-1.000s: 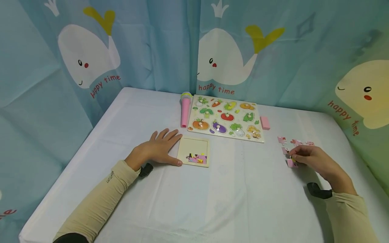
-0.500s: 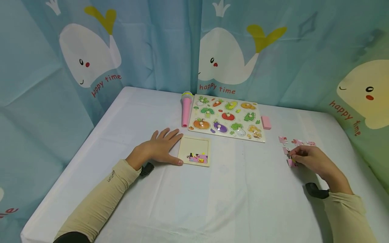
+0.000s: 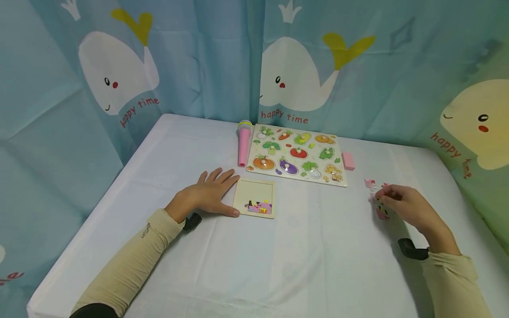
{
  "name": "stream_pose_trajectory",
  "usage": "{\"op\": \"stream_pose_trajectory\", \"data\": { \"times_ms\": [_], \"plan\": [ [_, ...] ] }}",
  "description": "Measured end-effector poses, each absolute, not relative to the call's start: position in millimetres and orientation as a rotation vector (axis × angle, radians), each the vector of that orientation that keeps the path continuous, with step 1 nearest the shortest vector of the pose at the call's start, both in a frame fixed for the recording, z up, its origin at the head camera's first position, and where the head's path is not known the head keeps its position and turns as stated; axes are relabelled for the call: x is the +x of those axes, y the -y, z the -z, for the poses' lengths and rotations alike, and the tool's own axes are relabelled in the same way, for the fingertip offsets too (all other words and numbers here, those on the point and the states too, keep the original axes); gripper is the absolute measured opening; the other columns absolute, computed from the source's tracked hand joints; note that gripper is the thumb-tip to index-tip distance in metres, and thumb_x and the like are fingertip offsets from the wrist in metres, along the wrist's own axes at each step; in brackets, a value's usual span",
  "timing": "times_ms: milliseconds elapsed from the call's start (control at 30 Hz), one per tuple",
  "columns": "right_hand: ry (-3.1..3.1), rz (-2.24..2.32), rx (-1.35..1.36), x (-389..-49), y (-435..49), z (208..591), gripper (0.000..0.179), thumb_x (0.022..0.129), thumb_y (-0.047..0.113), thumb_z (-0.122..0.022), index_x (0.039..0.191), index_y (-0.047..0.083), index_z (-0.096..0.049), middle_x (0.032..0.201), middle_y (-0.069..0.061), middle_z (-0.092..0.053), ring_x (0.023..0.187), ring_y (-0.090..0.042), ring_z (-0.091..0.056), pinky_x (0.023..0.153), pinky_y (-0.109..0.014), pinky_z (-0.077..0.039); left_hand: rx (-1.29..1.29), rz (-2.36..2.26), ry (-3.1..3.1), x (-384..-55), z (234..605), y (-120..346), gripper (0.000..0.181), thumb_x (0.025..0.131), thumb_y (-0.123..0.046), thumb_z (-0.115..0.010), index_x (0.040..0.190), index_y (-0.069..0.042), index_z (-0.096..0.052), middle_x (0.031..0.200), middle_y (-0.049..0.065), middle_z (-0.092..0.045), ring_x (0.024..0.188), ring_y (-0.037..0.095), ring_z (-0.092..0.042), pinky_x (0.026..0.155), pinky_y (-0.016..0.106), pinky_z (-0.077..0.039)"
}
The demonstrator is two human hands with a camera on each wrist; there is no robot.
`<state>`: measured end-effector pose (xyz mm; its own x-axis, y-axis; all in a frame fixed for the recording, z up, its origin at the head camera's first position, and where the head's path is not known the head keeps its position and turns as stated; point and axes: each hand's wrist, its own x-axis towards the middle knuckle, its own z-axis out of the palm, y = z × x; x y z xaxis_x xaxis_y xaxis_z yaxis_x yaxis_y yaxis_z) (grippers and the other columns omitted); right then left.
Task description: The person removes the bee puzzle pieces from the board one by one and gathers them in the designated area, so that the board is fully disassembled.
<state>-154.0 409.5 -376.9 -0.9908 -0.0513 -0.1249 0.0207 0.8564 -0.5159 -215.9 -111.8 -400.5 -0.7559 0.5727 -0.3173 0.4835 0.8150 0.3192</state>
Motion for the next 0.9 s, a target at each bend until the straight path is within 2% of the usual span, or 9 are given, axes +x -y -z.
{"op": "stream_pose_trajectory", "data": {
  "times_ms": [200, 367, 567, 900],
  "plan": [
    [-2.918, 0.808, -0.094, -157, -387, 366, 0.033, 0.114, 0.020, -0.054, 0.126, -0.008, -0.066, 0.111, -0.017, -0.070, 0.095, -0.025, -0.061, 0.072, -0.025, -0.050, 0.790, -0.306, -2.599, -216, 403, 113, 0.114, 0.092, -0.067, -0.075, 0.173, -0.013, -0.016, 0.179, 0.011, -0.007, 0.163, 0.042, 0.001, 0.125, 0.069, 0.000],
    [-2.915, 0.851, -0.197, -156, -366, 358, 0.029, 0.113, 0.018, -0.056, 0.124, -0.005, -0.068, 0.107, -0.014, -0.071, 0.092, -0.024, -0.066, 0.070, -0.026, -0.052, 0.792, -0.309, -2.597, -217, 404, 112, 0.115, 0.091, -0.067, -0.075, 0.173, -0.013, -0.016, 0.179, 0.011, -0.007, 0.163, 0.042, 0.001, 0.125, 0.069, 0.000],
    [-2.882, 0.900, -0.313, -159, -336, 353, 0.023, 0.112, 0.016, -0.059, 0.120, -0.003, -0.070, 0.098, -0.010, -0.072, 0.090, -0.028, -0.068, 0.074, -0.027, -0.054, 0.799, -0.301, -2.597, -218, 405, 112, 0.115, 0.092, -0.068, -0.074, 0.174, -0.013, -0.016, 0.180, 0.010, -0.006, 0.163, 0.041, 0.001, 0.125, 0.068, 0.000],
    [-2.806, 1.003, -0.481, -168, -297, 352, 0.014, 0.110, 0.010, -0.062, 0.114, -0.001, -0.070, 0.092, -0.008, -0.070, 0.085, -0.027, -0.066, 0.072, -0.027, -0.053, 0.799, -0.306, -2.601, -218, 406, 113, 0.115, 0.091, -0.068, -0.075, 0.174, -0.013, -0.016, 0.179, 0.010, -0.007, 0.163, 0.041, 0.001, 0.125, 0.069, 0.000]
  ]
}}
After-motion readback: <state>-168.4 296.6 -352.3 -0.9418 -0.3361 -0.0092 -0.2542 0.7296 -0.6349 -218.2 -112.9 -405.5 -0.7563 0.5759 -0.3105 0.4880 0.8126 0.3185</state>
